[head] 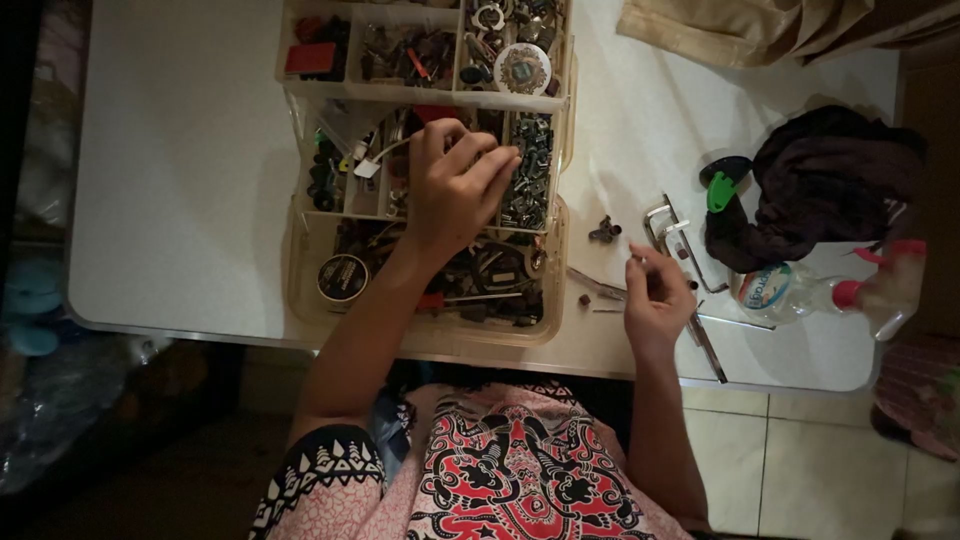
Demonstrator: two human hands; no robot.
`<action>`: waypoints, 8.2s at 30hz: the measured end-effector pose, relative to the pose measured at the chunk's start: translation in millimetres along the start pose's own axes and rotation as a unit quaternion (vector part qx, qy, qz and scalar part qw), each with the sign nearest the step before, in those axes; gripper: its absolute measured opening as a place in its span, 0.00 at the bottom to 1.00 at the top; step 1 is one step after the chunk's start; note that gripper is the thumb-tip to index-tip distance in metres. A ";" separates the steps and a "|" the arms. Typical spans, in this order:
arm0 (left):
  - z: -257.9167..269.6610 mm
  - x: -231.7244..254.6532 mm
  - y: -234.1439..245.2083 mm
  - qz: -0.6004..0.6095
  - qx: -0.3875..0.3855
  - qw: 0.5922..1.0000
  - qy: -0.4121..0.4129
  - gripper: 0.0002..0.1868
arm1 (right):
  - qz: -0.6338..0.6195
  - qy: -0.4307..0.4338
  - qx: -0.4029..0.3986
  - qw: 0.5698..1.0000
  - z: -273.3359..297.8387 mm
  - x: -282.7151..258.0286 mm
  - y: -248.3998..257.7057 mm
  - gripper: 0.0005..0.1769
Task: The person assembles a lock cylinder by inserting multiple hex keys into a green plastic housing. They repeatedly pick up hex keys from a compartmentalized parts organizer and insert them into the housing, then remove and reinsert them. The task continues with repeated handling of the same components without a visible final assembly state.
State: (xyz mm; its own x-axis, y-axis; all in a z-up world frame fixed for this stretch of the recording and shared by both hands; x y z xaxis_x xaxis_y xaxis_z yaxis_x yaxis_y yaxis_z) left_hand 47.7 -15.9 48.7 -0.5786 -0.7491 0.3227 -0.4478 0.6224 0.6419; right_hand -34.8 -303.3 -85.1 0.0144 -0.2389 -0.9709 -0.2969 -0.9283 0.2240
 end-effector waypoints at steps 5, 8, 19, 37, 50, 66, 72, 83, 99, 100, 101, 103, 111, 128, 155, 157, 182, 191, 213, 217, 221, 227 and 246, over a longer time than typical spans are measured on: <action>0.4 -0.2 0.5 -0.003 0.004 1.000 0.009 0.06 | 0.022 0.007 0.013 1.000 3.0 0.2 3.5 0.11; 2.8 -2.0 -0.8 0.005 -0.008 1.000 0.013 0.10 | 0.071 0.052 0.023 0.996 5.1 -5.6 5.5 0.11; 6.4 -7.5 -13.0 -0.022 -0.077 0.996 0.026 0.14 | 0.211 0.226 0.038 0.950 16.9 -13.7 -8.9 0.15; 6.2 9.2 -13.4 0.080 -0.112 0.988 -0.074 0.06 | 0.256 0.259 0.057 0.930 23.3 -15.5 -9.0 0.16; 4.6 7.1 -12.4 0.115 -0.111 0.985 -0.060 0.05 | 0.238 0.275 0.078 0.929 25.3 -23.4 -3.5 0.16; 10.1 1.7 -14.4 0.127 -0.130 0.980 -0.079 0.09 | 0.249 0.273 0.057 0.928 28.0 -15.9 -4.9 0.17; 9.7 -2.1 -22.4 0.056 -0.162 0.984 -0.057 0.15 | 0.238 0.282 0.043 0.928 28.1 -14.2 -5.0 0.18; 4.5 -2.0 -23.3 -0.064 -0.191 0.976 -0.085 0.19 | 0.241 0.270 0.047 0.931 25.6 -7.6 -4.6 0.17; 15.6 -8.6 -13.1 -0.064 -0.175 0.982 -0.034 0.28 | 0.246 0.288 0.032 0.925 26.9 -15.0 -7.4 0.17; 15.8 -8.9 -14.7 -0.057 -0.171 0.983 -0.036 0.27 | 0.247 0.285 0.032 0.926 27.3 -15.2 -7.2 0.17; 15.3 -9.3 -17.0 -0.050 -0.167 0.984 -0.038 0.27 | 0.247 0.283 0.032 0.926 27.4 -15.4 -7.1 0.16; 15.7 -9.7 -17.6 -0.034 -0.153 0.987 -0.045 0.25 | 0.248 0.281 0.033 0.927 26.8 -15.1 -7.2 0.16; 17.0 -4.5 -5.4 0.019 -0.132 0.990 -0.041 0.13 | 0.249 0.288 0.034 0.924 26.8 -13.2 -6.6 0.17; 24.7 24.3 0.0 -0.025 -0.126 0.992 0.015 0.17 | 0.249 0.303 0.056 0.918 34.2 -12.2 0.3 0.16; 35.7 54.0 -1.0 0.037 -0.056 0.997 -0.039 0.14 | 0.408 0.221 -0.003 0.886 -24.7 -9.2 -27.8 0.09; 34.8 54.2 -1.2 0.033 -0.059 0.997 -0.037 0.14 | 0.420 0.222 -0.004 0.880 -25.3 -10.9 -30.0 0.07; 32.8 57.6 4.9 0.044 -0.043 0.996 -0.060 0.15 | 0.333 0.212 -0.017 0.918 -23.8 -17.4 -28.5 0.04; 38.6 62.5 6.4 0.090 -0.027 0.987 -0.128 0.17 | -0.044 -0.004 -0.108 0.993 -10.3 -49.7 -34.8 0.04; 48.1 53.9 10.9 0.107 0.016 0.986 -0.124 0.16 | -0.062 0.072 -0.150 0.984 4.3 -88.0 -72.7 0.07; 41.0 42.3 14.3 0.050 -0.003 0.996 -0.069 0.15 | -0.072 0.026 -0.113 0.991 6.3 -68.2 -57.6 0.10; 32.9 38.5 20.1 0.009 -0.033 0.997 -0.072 0.12 | -0.051 0.084 -0.069 0.993 11.2 -47.6 -42.4 0.12; 25.5 25.6 3.1 -0.034 -0.042 0.993 -0.108 0.07 | 0.165 0.207 0.009 0.964 27.9 -28.8 -30.2 0.13; 35.2 15.2 3.2 0.008 -0.053 0.995 -0.082 0.09 | 0.238 0.262 0.039 0.934 43.7 -20.4 -28.8 0.19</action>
State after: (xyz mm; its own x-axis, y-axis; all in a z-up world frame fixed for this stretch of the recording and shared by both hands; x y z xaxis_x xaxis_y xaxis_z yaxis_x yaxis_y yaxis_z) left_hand 13.4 -17.3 31.2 -0.6925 -0.6868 0.2207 -0.3683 0.5997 0.7105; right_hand -68.3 -259.2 -75.5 0.3223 -0.7455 -0.5834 -0.4566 -0.6623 0.5940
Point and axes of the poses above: each hand's wrist, its own z-axis away from the middle knuckle, its own y-axis out of the back of the hand, x = y × z, the point moved 7 cm from there along -z, towards the middle knuckle, and after that the axes turned 2 degrees about z, right-handed, at the moved point
